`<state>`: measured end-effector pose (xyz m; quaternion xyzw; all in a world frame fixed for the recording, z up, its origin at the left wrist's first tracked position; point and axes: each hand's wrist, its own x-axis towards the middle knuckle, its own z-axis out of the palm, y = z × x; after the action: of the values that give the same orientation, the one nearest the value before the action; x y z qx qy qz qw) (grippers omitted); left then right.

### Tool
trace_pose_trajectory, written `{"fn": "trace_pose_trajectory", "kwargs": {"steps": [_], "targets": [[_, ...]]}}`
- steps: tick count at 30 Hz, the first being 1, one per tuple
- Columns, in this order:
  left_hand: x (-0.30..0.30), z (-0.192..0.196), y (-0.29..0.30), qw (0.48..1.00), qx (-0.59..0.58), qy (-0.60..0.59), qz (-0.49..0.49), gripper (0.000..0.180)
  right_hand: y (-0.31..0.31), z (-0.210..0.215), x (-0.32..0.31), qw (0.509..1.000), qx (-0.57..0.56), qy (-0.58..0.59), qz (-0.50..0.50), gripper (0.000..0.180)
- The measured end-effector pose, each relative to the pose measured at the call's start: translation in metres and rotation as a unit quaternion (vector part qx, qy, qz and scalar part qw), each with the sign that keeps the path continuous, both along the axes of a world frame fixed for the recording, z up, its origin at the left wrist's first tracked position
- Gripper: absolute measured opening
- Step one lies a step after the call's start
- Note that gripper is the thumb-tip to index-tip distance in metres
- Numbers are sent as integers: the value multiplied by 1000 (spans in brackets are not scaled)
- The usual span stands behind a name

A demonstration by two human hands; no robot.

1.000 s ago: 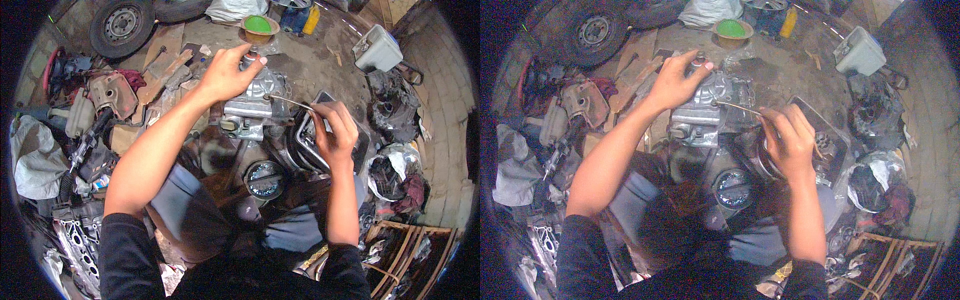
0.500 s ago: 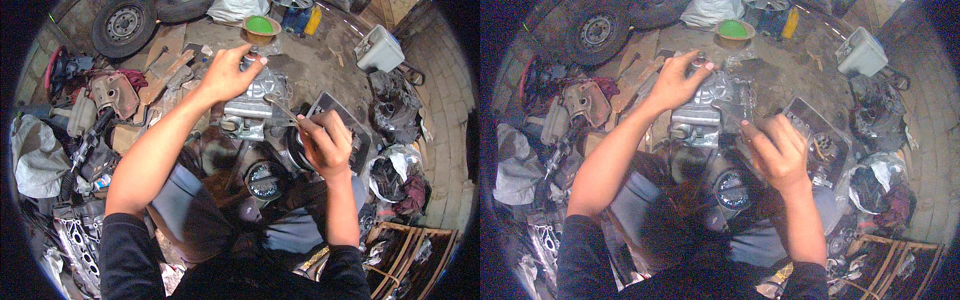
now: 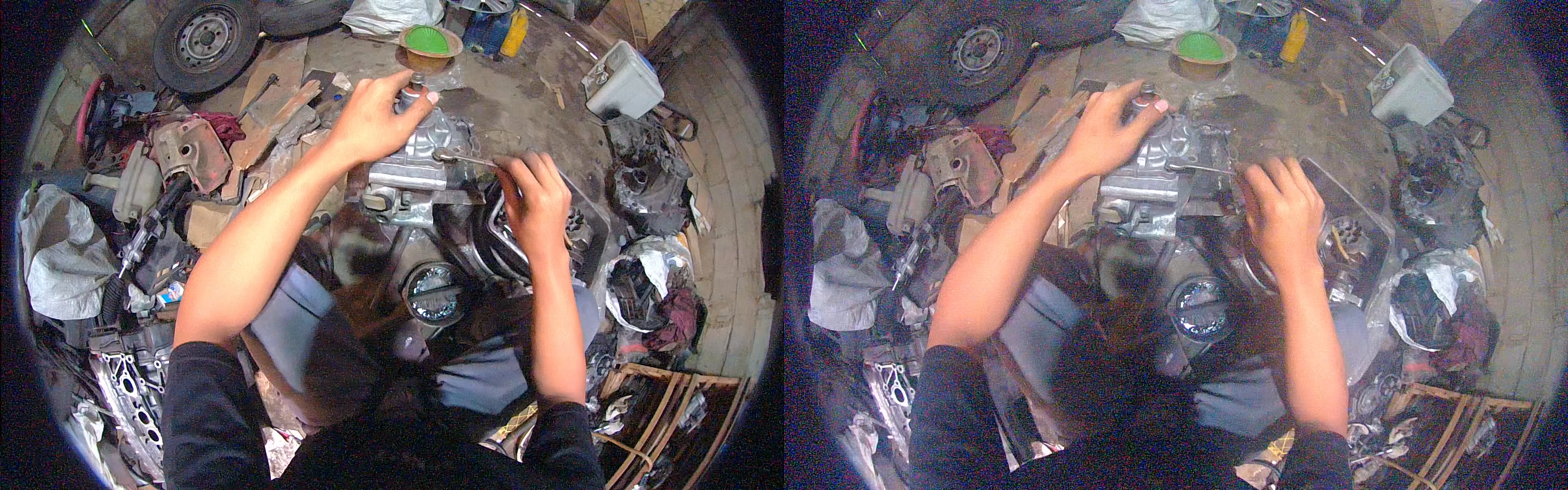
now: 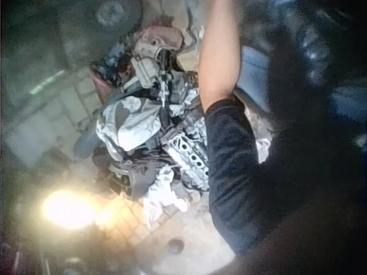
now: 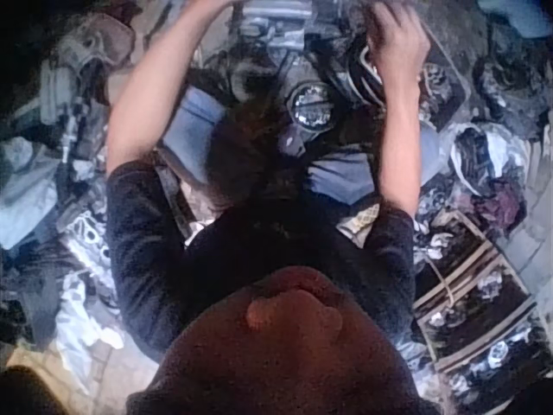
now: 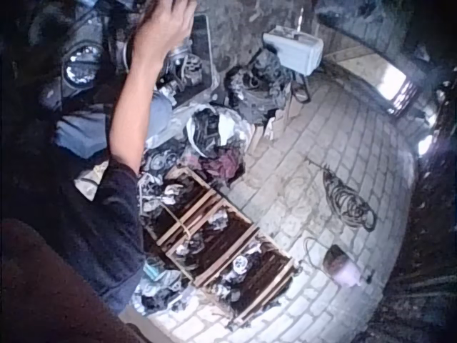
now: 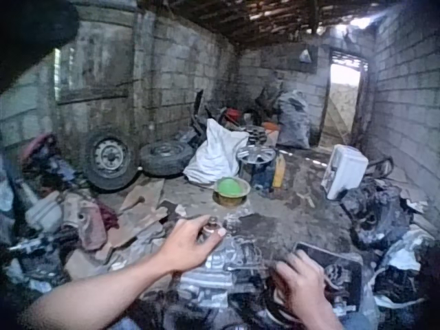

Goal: The person uses a wrench to loosen and remove bolts from a metallic engine component. They then use a hammer to tap and separate the housing, revealing internal parts. The person continues to remove and inspect the separated pieces.

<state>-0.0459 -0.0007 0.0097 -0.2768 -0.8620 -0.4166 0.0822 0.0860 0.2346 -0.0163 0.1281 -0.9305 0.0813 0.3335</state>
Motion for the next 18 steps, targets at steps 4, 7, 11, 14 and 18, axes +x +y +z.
{"fn": "trace_pose_trajectory", "kwargs": {"steps": [4, 7, 11, 14, 18], "targets": [[2, 6, 1, 1000, 5, -15, -15, 64, 10, -5, -16, 997, -66, -8, -33, 22], [-1, 4, -1, 999, 13, -23, -24, 64, 9, 10, -11, 994, -102, 26, 24, 14], [-8, -16, 1, 988, 28, 150, 28, 54, 1, 22, 13, 986, -157, 6, 63, 20], [-11, -15, 2, 993, 34, 113, 7, 59, -6, 31, 24, 982, -178, 11, 61, 21], [-3, -4, 1, 1000, 6, 9, -1, 66, -11, 32, 25, 981, -143, 58, 116, 23]]}}
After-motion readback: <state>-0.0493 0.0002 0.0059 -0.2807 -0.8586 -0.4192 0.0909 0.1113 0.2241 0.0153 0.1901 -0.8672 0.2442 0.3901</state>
